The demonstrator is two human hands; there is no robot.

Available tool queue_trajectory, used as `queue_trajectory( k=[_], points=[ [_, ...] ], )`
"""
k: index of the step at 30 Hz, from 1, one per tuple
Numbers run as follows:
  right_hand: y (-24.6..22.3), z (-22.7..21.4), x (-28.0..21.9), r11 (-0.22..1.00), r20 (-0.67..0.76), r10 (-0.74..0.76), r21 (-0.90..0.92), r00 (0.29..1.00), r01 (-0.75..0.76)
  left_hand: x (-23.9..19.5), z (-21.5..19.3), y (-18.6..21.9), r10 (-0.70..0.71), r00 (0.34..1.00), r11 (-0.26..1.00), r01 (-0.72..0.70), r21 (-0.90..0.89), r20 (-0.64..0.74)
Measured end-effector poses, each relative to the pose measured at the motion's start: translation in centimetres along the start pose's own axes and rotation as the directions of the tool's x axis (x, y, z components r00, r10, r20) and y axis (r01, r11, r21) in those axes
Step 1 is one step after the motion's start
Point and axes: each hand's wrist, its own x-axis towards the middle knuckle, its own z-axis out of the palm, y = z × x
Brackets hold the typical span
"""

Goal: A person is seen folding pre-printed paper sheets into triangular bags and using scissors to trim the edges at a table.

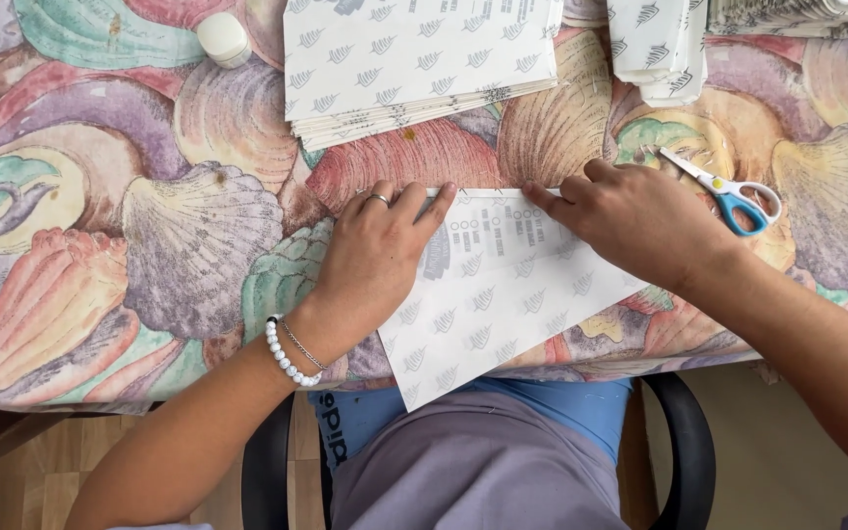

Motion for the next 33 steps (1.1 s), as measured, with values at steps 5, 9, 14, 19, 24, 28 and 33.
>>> queue_trajectory(
  k=[5, 9, 14, 19, 24, 28, 33],
  points=[
    [-0.2, -2.0, 0.4, 0.999, 0.04, 0.026, 0.043, 0.999, -0.028, 0.1, 0.0, 0.0, 0.0, 1.0, 1.0, 0.0, -0.012, 0.008],
    [-0.3, -2.1, 0.8, 0.999, 0.104, 0.023, 0.031, 0.994, -0.027, 0.0, -0.5, -0.3, 0.021, 1.0, 0.999, -0.021, -0.036, -0.024],
    [-0.7, -2.2, 0.9, 0.999, 0.11, 0.037, 0.003, 0.993, -0.038, 0.0, -0.2, -0.6, 0.046, 0.996, 0.999, -0.047, -0.017, -0.073],
    [-0.6, -1.7, 0.7, 0.998, 0.119, 0.055, 0.022, 0.991, -0.058, -0.8, 0.9, -1.7, 0.052, 0.995, 0.991, -0.062, -0.121, -0.086],
    [-0.3, -1.0, 0.4, 0.998, 0.039, 0.044, 0.035, 0.998, -0.045, -0.7, 0.5, -1.7, -0.001, 0.998, 0.988, -0.008, -0.152, -0.057],
    [0.1, 0.2, 0.1, 0.998, -0.003, 0.042, 0.046, 0.999, -0.041, 0.3, 0.3, -0.7, -0.024, 0.997, 0.997, 0.019, -0.076, -0.069],
    [0.5, 1.0, -0.3, 0.995, -0.135, -0.017, 0.094, 0.991, 0.03, 3.1, -1.1, 1.0, -0.047, 0.999, 0.999, 0.047, -0.004, -0.017]
  ],
)
